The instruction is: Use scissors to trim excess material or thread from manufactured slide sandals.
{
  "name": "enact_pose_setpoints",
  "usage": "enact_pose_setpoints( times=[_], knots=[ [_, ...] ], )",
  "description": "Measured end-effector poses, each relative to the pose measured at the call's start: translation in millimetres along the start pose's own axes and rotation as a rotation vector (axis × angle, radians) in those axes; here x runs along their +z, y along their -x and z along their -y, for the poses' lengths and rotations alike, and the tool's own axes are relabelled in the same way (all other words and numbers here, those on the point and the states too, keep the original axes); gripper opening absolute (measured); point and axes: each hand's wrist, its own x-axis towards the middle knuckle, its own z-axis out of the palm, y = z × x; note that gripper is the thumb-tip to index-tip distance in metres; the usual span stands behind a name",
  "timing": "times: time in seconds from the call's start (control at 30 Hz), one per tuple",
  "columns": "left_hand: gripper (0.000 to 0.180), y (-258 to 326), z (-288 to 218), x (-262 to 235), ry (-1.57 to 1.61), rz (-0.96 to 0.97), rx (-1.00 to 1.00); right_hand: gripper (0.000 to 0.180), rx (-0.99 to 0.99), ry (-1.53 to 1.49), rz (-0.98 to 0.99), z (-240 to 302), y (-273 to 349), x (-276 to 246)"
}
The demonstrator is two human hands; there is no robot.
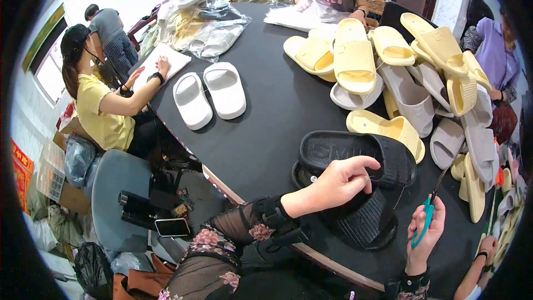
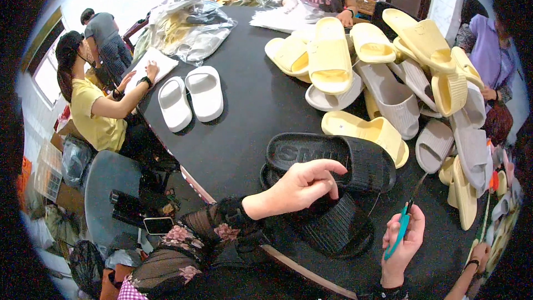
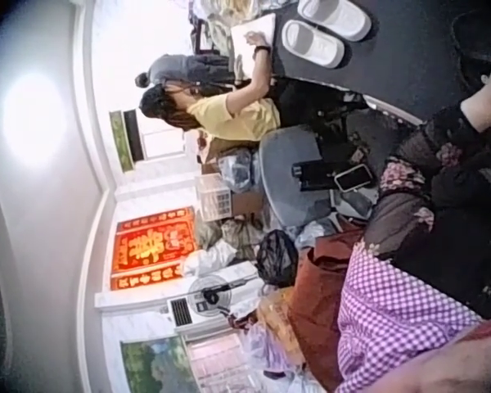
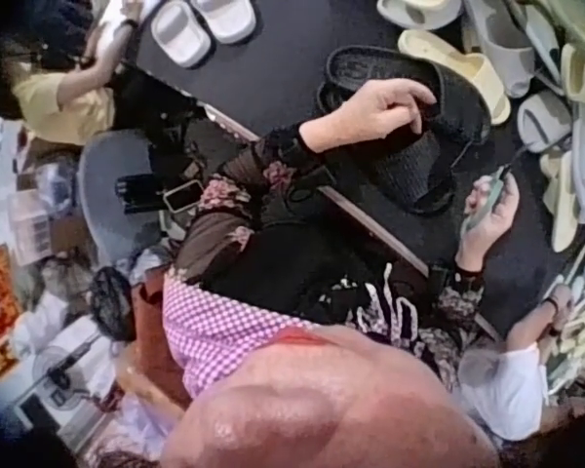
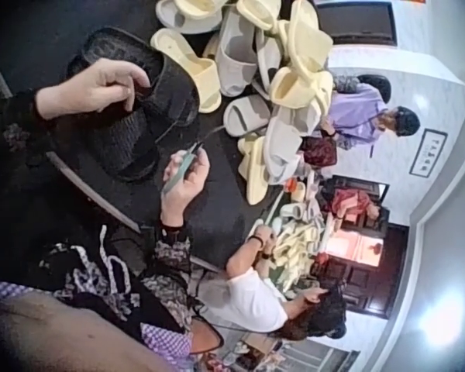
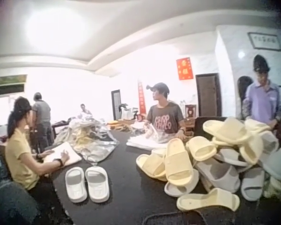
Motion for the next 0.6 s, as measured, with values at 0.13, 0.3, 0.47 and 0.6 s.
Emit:
enact_pose_setpoints(
  times=[0.13, 0.3, 0.47, 0.6],
  knots=[
    [0.027, 0.3, -6.4, 0.7, 0.151, -0.052, -0.086, 0.049, 0.006, 0.042, 0.001, 3.7, 5.9, -3.0],
    [0.032, -6.3, -6.2, 0.2, 0.239, -0.14, -0.143, 0.052, 0.052, 0.015, 0.067, 6.7, 4.6, -3.9],
    [0.03, -8.2, -6.6, -3.9, 0.343, -0.246, -0.106, 0.053, 0.015, -0.08, 0.23, 7.5, 0.4, 3.3],
    [0.029, -12.7, -7.1, -0.7, 0.393, -0.255, -0.092, 0.046, 0.026, -0.112, 0.256, 7.6, -3.5, -5.4]
  ],
)
